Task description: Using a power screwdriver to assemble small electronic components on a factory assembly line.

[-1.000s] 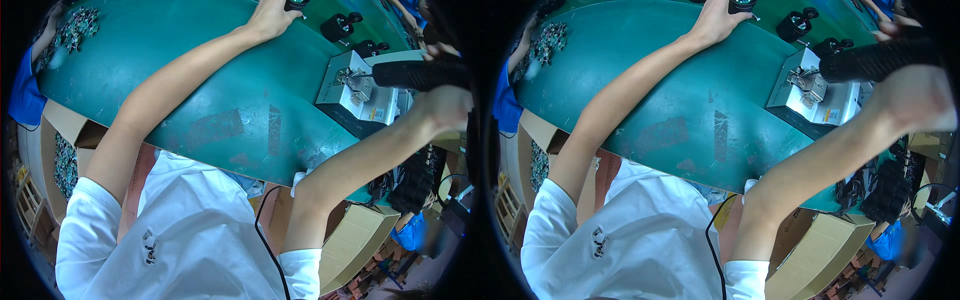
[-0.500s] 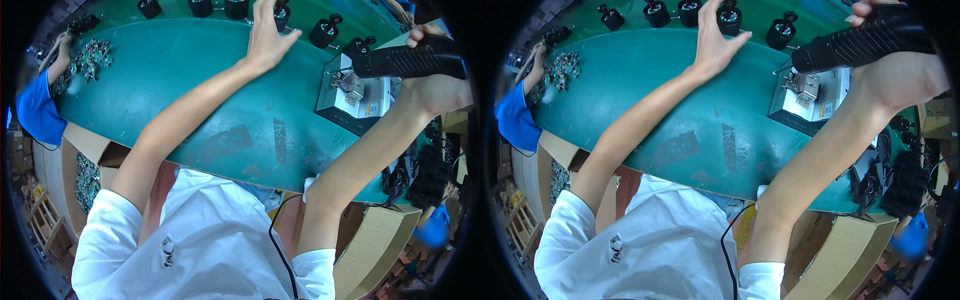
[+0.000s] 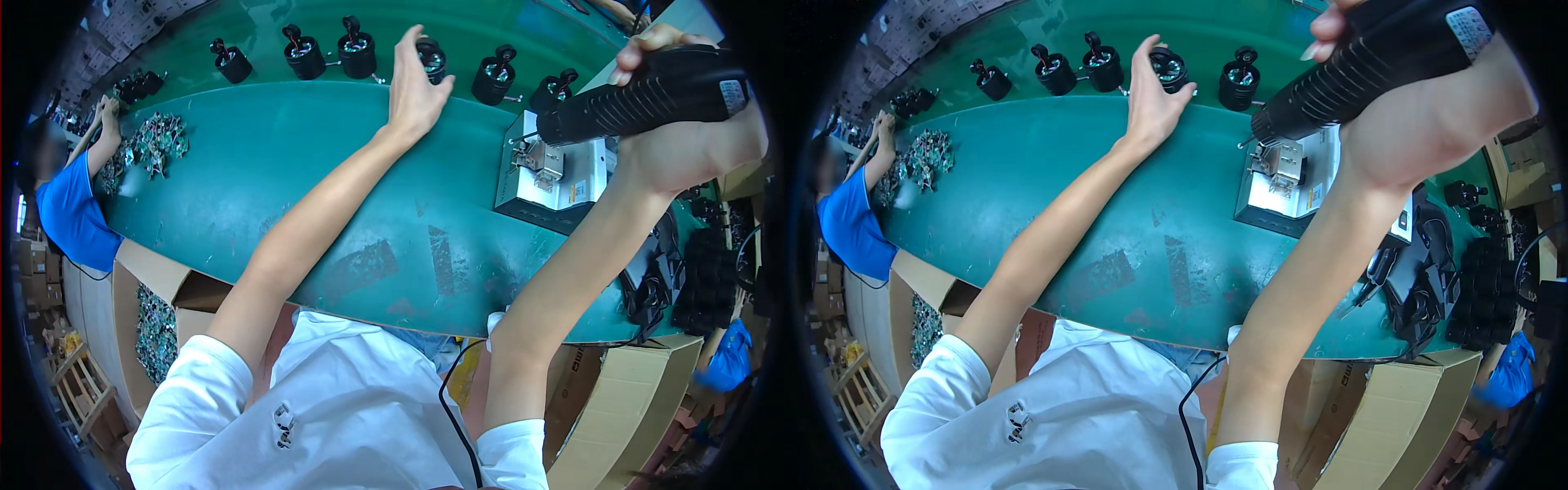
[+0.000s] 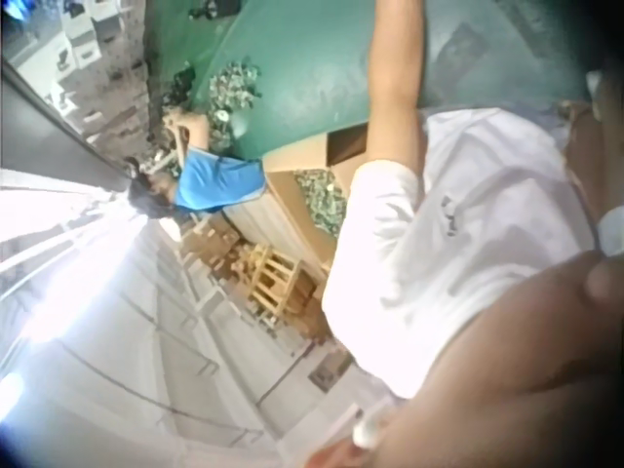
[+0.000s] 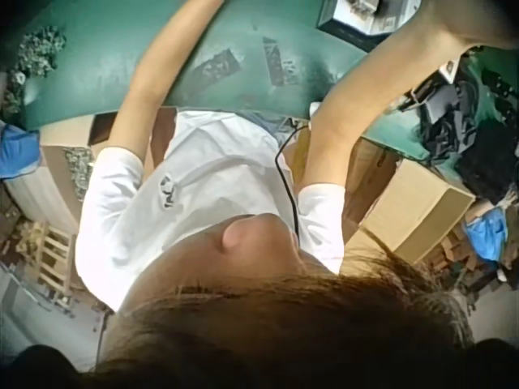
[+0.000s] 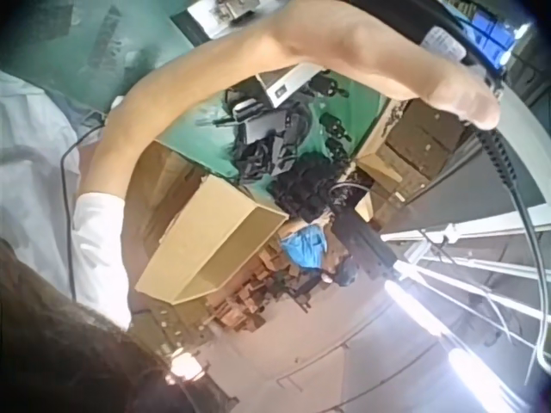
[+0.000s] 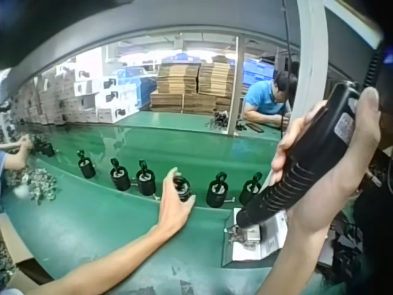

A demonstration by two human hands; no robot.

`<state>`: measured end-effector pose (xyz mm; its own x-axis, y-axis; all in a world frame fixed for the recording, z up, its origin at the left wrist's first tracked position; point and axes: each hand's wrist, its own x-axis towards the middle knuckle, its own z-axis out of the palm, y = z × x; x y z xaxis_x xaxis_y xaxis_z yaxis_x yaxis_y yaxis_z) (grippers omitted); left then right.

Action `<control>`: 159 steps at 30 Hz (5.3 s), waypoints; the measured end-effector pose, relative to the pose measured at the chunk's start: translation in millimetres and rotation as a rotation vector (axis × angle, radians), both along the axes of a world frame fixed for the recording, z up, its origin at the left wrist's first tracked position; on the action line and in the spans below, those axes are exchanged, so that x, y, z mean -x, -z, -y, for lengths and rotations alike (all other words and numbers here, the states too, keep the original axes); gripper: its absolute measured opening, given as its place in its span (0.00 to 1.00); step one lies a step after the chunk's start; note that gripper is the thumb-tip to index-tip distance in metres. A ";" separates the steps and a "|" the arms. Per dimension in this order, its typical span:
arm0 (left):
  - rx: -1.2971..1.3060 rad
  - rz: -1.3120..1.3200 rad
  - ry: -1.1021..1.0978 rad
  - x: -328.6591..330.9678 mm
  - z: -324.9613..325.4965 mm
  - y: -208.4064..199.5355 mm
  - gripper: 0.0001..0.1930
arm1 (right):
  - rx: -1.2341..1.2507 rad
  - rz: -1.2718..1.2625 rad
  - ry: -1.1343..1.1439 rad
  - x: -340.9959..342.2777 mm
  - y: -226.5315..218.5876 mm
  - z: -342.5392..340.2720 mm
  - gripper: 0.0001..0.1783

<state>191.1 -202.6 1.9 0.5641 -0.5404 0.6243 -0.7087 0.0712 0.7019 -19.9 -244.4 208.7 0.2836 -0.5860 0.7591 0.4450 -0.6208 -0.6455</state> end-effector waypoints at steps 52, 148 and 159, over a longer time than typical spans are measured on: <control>-0.218 -0.048 0.891 23.2 -45.9 -2.9 0.28 | -0.079 -0.132 -0.117 -10.5 28.3 49.6 0.66; -0.115 -0.060 0.281 -2.8 -37.0 7.6 0.35 | 0.134 -0.371 0.363 -9.6 6.7 33.9 0.44; 0.221 0.176 0.093 8.0 -18.5 -1.0 0.31 | -0.114 -0.101 0.103 -13.1 12.4 31.6 0.56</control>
<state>183.1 -184.1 2.9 0.3912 -0.4251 0.8163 -0.8012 0.2791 0.5293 -6.8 -275.9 196.3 0.2890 -0.6968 0.6565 0.3119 -0.5797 -0.7527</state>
